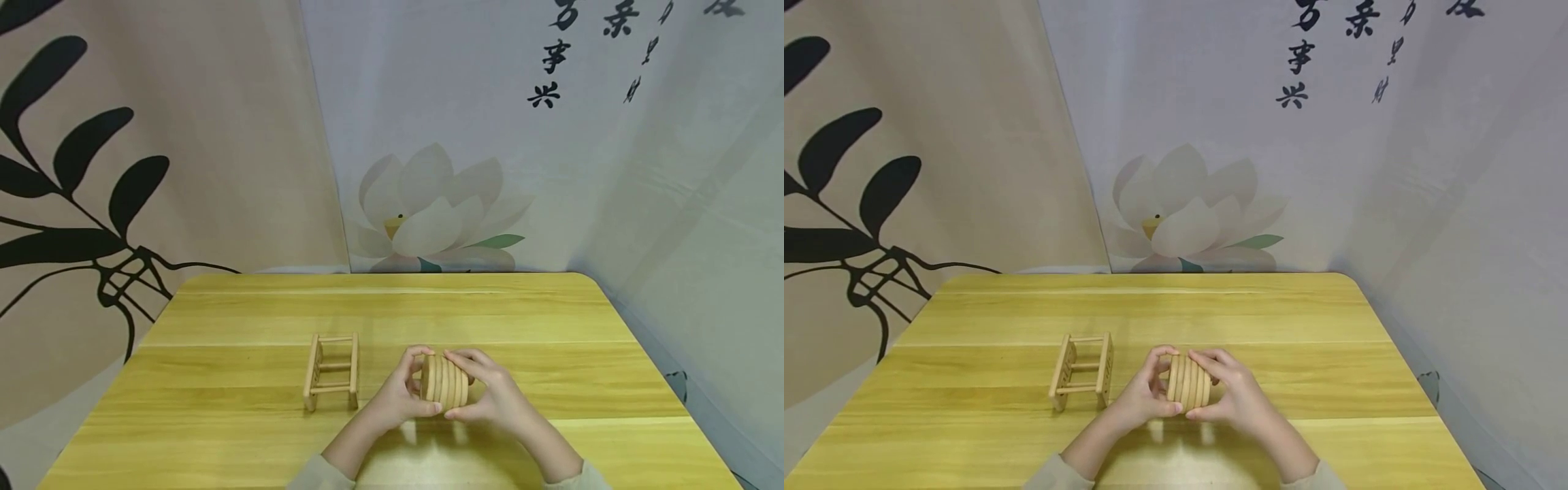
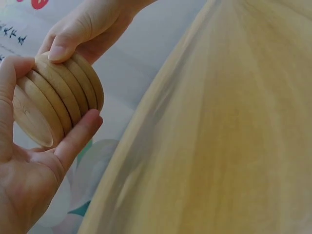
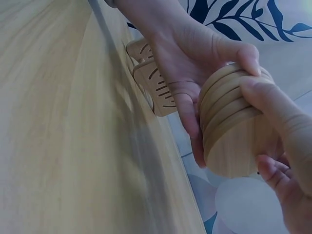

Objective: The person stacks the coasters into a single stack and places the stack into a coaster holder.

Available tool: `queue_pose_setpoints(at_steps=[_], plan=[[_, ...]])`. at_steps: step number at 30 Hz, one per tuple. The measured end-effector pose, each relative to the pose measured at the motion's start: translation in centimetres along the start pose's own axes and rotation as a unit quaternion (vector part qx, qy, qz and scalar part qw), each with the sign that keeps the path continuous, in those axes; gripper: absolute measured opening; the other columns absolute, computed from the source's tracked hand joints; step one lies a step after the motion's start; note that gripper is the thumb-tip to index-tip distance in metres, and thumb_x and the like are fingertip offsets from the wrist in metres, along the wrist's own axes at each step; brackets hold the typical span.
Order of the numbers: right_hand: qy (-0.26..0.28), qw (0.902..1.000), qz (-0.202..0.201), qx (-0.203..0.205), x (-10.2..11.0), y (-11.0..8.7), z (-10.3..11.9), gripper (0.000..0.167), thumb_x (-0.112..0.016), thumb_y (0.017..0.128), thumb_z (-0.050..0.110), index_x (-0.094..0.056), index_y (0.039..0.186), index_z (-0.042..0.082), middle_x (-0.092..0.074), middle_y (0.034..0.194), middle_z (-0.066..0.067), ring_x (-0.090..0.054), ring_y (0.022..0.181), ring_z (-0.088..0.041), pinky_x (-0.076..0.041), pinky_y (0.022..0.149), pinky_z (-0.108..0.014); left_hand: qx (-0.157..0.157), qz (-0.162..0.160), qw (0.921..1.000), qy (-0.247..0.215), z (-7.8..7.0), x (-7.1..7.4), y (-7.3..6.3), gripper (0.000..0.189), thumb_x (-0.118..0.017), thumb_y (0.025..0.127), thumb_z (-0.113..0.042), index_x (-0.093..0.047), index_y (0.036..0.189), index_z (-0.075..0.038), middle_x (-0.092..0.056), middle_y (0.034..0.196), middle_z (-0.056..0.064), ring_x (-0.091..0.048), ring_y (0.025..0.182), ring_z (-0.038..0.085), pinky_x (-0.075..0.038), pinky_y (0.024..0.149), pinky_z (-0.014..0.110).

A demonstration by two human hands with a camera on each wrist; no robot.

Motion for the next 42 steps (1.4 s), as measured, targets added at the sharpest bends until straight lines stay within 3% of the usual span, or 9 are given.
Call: queue_pose_setpoints(at_steps=[7, 15, 27, 35, 42], plan=[[0.01, 0.9997, 0.009, -0.018, 0.2, 0.5, 0.4, 0.085, -0.09, 0.063, 0.029, -0.053, 0.137, 0.008, -0.054, 0.127, 0.001, -0.052, 0.09, -0.01, -0.052, 0.077, -0.03, -0.012, -0.012, 0.9984, 0.054, -0.4, 0.5, -0.2, 0.075, -0.075, 0.075, 0.0, -0.035, 0.133, -0.024, -0.044, 0.133, 0.018, -0.058, 0.095, 0.026, -0.056, 0.075, 0.038], [0.011, 0.9998, 0.016, 0.002, 0.7, 1.6, 1.1, 0.084, -0.088, 0.064, 0.035, -0.054, 0.136, 0.007, -0.055, 0.125, 0.0, -0.055, 0.09, -0.011, -0.052, 0.073, -0.028, -0.037, -0.025, 0.9934, 0.106, -1.3, 0.7, -0.5, 0.074, -0.076, 0.077, -0.007, -0.034, 0.134, -0.027, -0.049, 0.13, 0.014, -0.06, 0.096, 0.024, -0.053, 0.078, 0.036], [0.012, 0.9991, 0.032, 0.026, 1.2, 3.3, 2.0, 0.083, -0.09, 0.064, 0.028, -0.054, 0.136, 0.006, -0.055, 0.124, -0.001, -0.057, 0.097, -0.013, -0.054, 0.07, -0.028, -0.055, -0.037, 0.9914, 0.113, -2.5, 1.3, -0.8, 0.071, -0.074, 0.079, -0.01, -0.033, 0.135, -0.025, -0.049, 0.128, 0.014, -0.058, 0.098, 0.026, -0.05, 0.084, 0.04], [-0.003, 0.9988, 0.033, 0.035, 1.2, 4.5, 2.8, 0.084, -0.091, 0.062, 0.027, -0.055, 0.134, 0.004, -0.056, 0.122, -0.001, -0.054, 0.084, -0.009, -0.051, 0.067, -0.025, -0.065, -0.057, 0.9887, 0.123, -3.4, 1.9, -1.1, 0.071, -0.075, 0.078, -0.008, -0.034, 0.134, -0.024, -0.053, 0.125, 0.013, -0.057, 0.097, 0.026, -0.047, 0.086, 0.046], [0.007, 0.998, 0.038, 0.05, 0.9, 5.3, 3.1, 0.081, -0.088, 0.066, 0.031, -0.055, 0.134, 0.004, -0.057, 0.122, -0.003, -0.056, 0.096, -0.013, -0.054, 0.07, -0.031, -0.077, -0.078, 0.9845, 0.137, -4.0, 2.3, -1.5, 0.074, -0.076, 0.075, -0.004, -0.035, 0.133, -0.024, -0.056, 0.121, 0.009, -0.053, 0.101, 0.027, -0.039, 0.09, 0.053]])
Point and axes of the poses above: each hand's wrist, its own y-axis towards the middle knuckle, its own x-axis out of the back of the hand, z = x × y, the point moved 1 cm from there along y, towards the middle knuckle
